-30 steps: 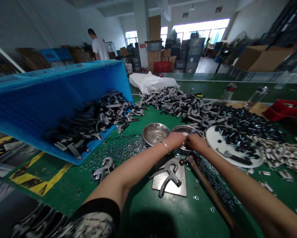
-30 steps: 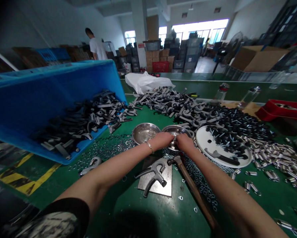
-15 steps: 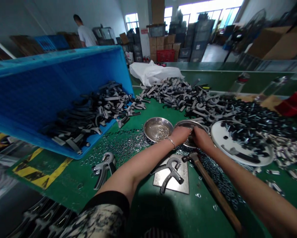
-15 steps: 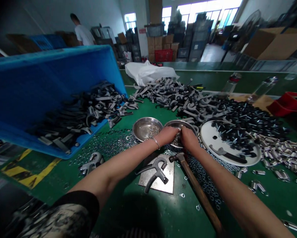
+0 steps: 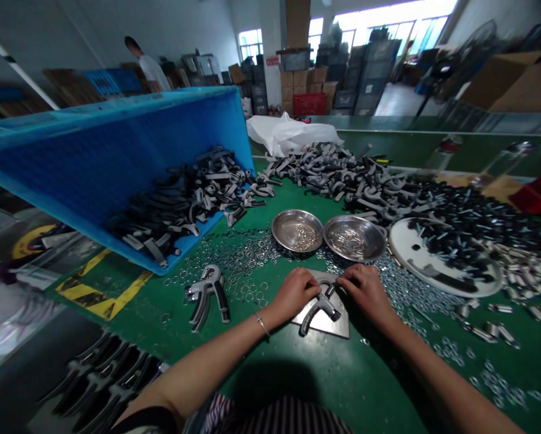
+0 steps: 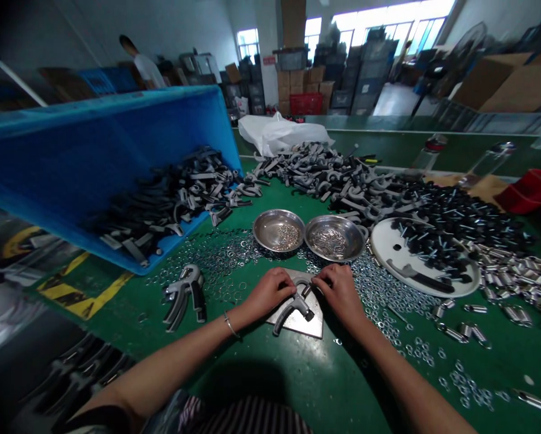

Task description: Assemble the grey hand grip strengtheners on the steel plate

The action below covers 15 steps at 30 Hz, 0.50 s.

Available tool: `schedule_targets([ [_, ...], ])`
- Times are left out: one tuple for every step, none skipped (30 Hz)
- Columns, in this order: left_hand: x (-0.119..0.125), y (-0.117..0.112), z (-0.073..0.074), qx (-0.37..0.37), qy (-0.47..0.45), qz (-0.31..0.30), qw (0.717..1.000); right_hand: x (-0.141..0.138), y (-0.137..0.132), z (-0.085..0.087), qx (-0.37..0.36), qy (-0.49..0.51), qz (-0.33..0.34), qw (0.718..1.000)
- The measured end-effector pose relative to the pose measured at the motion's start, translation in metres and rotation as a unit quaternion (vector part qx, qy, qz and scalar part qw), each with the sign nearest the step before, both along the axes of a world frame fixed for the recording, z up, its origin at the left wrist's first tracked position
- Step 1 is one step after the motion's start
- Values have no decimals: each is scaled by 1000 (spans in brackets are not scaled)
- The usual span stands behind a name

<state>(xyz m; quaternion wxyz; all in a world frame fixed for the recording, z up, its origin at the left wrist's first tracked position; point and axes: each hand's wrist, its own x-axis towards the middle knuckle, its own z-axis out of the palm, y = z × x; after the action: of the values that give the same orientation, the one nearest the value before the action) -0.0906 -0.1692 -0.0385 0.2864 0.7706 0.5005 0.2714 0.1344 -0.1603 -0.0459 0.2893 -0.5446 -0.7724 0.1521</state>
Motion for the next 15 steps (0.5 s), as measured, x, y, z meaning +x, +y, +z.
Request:
schedule_targets([
  [2, 0, -1, 3, 6, 2, 1000, -2, 0, -1, 5, -8, -2, 1000],
  [3, 1, -1, 4, 11, 3, 1000, -4, 1, 0, 9, -17, -1, 1000],
  [4, 1, -1, 4, 15, 5, 1000, -4, 0, 1, 13, -26, 0, 1000],
  [4, 1, 0, 4, 19, 9, 1000, -5, -1, 2, 17, -36, 0, 999],
  [4, 1, 0, 4, 21, 14, 1000, -5, -2, 3, 22, -46, -1, 999],
  [4, 0, 0, 6, 21, 20, 1000, -6, -4, 3, 27, -55, -2, 998],
  [4, -1, 0, 9, 22, 24, 999, -6, -5, 3, 33, -65, -3, 997],
  [4, -2, 0, 14, 23, 27, 999, -7, -7, 2, 39, -75, -1, 996],
  [4, -3, 0, 21, 28, 28, 999, -8, -8, 1, 44, -85, 3, 995],
  [5, -5, 0, 29, 37, 26, 999, -9, -9, -1, 48, -96, 11, 994],
  [5, -6, 0, 37, 51, 23, 998, -11, -9, -3, 50, -106, 21, 993],
  [6, -7, 1, 48, 70, 19, 996, -13, -9, -4, 51, -117, 30, 991],
  [7, -7, 1, 63, 93, 13, 994, -14, -9, -4, 53, -127, 37, 990],
  [8, -7, 2, 83, 120, 3, 989, -16, -9, -4, 53, -137, 43, 988],
  [9, -7, 2, 105, 149, -14, 983, -16, -9, -3, 54, -146, 48, 987],
])
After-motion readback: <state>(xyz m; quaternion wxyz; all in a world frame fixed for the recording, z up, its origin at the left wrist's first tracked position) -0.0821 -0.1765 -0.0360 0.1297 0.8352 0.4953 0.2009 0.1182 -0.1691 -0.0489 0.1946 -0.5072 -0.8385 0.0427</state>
